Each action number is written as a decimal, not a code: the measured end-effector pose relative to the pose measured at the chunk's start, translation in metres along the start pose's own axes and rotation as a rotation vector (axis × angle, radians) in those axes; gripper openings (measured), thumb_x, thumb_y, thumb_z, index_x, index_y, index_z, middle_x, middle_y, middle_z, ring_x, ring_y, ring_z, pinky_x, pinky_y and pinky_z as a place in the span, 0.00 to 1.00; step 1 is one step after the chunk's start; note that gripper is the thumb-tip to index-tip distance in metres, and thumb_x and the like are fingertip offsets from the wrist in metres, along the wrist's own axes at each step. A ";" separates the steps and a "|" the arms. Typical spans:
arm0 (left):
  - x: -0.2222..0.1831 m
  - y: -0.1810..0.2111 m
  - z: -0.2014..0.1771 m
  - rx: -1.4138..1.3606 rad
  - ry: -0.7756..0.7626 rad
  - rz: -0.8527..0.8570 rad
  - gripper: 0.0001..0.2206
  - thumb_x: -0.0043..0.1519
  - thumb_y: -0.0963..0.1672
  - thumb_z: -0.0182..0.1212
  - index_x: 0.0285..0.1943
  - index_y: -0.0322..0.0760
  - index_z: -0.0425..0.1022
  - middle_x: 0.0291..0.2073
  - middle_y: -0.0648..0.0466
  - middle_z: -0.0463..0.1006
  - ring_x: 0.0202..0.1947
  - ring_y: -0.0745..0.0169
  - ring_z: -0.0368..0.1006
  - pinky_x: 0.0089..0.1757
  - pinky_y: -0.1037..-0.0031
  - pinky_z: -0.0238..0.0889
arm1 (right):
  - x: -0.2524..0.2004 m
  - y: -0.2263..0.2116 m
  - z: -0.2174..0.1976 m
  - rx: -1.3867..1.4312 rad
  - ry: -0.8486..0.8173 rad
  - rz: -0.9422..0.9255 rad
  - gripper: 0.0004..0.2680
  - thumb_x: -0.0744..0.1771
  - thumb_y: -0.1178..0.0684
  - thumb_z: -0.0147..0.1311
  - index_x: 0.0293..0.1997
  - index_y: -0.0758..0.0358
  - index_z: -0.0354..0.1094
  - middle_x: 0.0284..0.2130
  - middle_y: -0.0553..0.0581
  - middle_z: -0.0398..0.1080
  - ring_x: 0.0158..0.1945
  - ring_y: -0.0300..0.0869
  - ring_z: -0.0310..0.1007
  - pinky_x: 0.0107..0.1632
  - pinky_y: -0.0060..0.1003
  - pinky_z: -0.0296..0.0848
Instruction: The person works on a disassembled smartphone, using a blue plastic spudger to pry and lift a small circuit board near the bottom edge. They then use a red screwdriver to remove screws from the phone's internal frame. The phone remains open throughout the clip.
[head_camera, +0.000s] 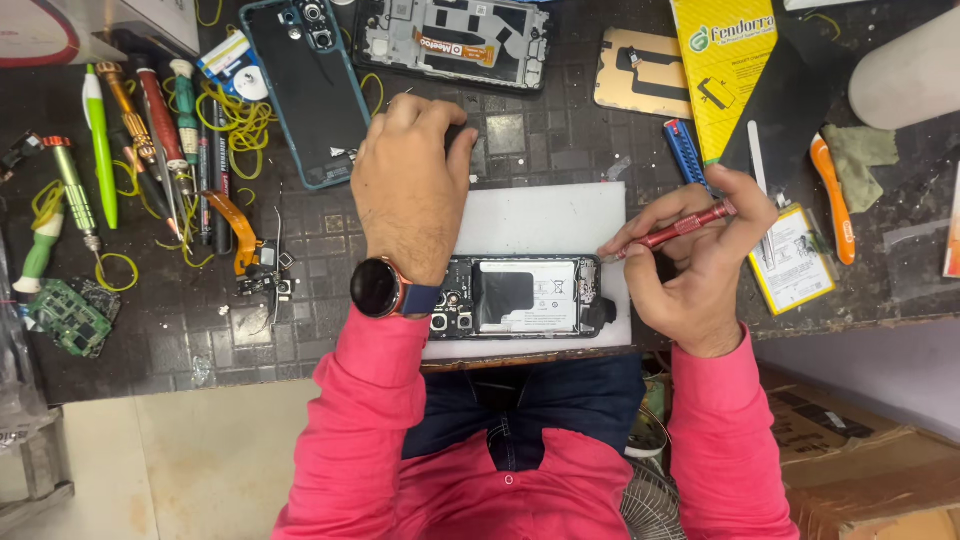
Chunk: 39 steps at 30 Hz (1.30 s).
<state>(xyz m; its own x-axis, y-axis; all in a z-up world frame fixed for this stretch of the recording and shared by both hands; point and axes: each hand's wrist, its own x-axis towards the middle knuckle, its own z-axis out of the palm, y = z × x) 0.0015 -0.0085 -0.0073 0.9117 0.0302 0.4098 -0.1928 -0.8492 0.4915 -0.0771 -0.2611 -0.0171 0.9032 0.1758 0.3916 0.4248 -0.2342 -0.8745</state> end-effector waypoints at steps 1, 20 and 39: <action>0.000 0.000 0.000 -0.010 -0.026 -0.022 0.05 0.62 0.45 0.67 0.42 0.41 0.80 0.41 0.53 0.77 0.45 0.49 0.74 0.45 0.60 0.68 | 0.000 0.000 0.000 -0.001 0.000 -0.001 0.27 0.68 0.74 0.44 0.70 0.54 0.34 0.40 0.64 0.65 0.38 0.49 0.78 0.48 0.42 0.84; 0.000 -0.013 0.003 -0.090 -0.085 -0.059 0.06 0.69 0.41 0.57 0.44 0.31 0.76 0.40 0.43 0.78 0.44 0.41 0.74 0.46 0.57 0.69 | -0.001 -0.006 0.004 -0.004 0.011 0.019 0.28 0.67 0.74 0.46 0.70 0.54 0.33 0.41 0.64 0.64 0.40 0.49 0.78 0.49 0.43 0.83; 0.007 -0.006 0.009 0.230 -0.096 0.136 0.08 0.64 0.42 0.61 0.38 0.28 0.74 0.38 0.43 0.74 0.44 0.45 0.72 0.46 0.60 0.68 | -0.004 -0.002 0.002 0.004 0.010 0.026 0.29 0.69 0.74 0.47 0.72 0.52 0.32 0.42 0.64 0.65 0.40 0.49 0.79 0.49 0.42 0.84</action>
<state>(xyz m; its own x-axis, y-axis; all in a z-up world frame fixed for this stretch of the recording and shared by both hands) 0.0126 -0.0080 -0.0143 0.9155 -0.1331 0.3797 -0.2385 -0.9395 0.2457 -0.0820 -0.2593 -0.0171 0.9146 0.1601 0.3714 0.4007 -0.2351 -0.8855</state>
